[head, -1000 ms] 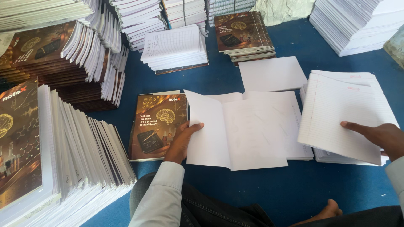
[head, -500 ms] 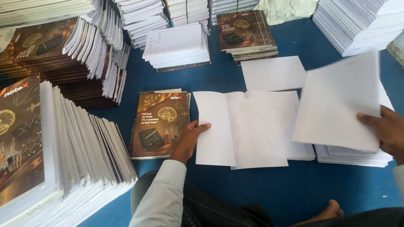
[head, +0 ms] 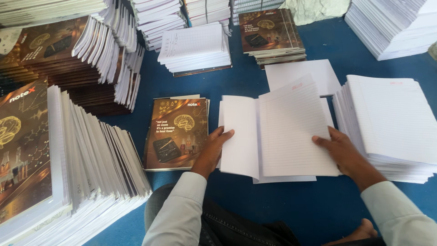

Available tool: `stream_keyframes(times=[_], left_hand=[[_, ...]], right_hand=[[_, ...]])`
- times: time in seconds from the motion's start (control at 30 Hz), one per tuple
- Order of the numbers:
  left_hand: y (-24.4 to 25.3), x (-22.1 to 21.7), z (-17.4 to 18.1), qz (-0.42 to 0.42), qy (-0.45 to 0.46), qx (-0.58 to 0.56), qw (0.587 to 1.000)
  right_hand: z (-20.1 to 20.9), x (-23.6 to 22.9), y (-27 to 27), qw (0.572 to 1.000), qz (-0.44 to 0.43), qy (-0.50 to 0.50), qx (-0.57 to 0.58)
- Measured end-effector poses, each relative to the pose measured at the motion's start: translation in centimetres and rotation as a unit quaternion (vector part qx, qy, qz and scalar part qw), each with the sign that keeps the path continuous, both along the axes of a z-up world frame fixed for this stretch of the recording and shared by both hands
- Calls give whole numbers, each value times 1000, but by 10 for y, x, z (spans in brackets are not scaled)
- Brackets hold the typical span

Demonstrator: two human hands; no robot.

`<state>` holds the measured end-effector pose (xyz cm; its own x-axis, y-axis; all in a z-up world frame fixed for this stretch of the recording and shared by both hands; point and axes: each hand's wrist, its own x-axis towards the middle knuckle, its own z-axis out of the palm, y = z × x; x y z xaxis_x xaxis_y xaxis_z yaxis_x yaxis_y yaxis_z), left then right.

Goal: The person assembles notebooks by inserting loose index pages into open covers and stacking the completed units. The person repeatedly picks up a cover, inserts a page, closes the cover, and places the finished notebook onto a growing stack.

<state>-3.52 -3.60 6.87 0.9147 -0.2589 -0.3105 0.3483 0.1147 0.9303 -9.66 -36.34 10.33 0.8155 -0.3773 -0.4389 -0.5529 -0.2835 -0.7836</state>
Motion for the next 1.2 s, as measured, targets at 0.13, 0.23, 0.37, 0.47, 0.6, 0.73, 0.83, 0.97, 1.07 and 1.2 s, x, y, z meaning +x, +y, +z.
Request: stream_keyframes(times=[0.13, 0.23, 0.37, 0.47, 0.6, 0.73, 0.83, 0.97, 1.07, 1.2], left_hand=[[-12, -6, 6, -67, 21, -32, 997], [-22, -6, 0, -173, 33, -120, 977], [-37, -4, -28, -61, 1, 52, 997], [-43, -3, -46, 38, 50, 168, 984], [-44, -3, -52, 43, 102, 128, 986], [-39, 1, -52, 23, 93, 24, 995], [-39, 2, -47, 47, 82, -90, 991], [-42, 2, -37, 54, 93, -125, 986], [-41, 1, -33, 63, 107, -155, 980], [-40, 3, -34, 77, 99, -178, 976]], right_hand=[[-22, 2, 8, 999, 21, -13, 43], [-37, 3, 11, 998, 20, -6, 58], [-49, 2, 11, 996, 11, 10, 89], [-57, -1, 8, 994, 18, 5, 112], [-60, 0, 10, 991, 25, -19, 133], [-44, -2, 16, 990, 27, -11, 140], [-34, -3, 22, 988, 34, -31, 149], [-28, -6, 26, 983, 45, -55, 168], [-27, -8, 29, 982, 66, -69, 163], [-28, -8, 31, 981, 73, -74, 161]])
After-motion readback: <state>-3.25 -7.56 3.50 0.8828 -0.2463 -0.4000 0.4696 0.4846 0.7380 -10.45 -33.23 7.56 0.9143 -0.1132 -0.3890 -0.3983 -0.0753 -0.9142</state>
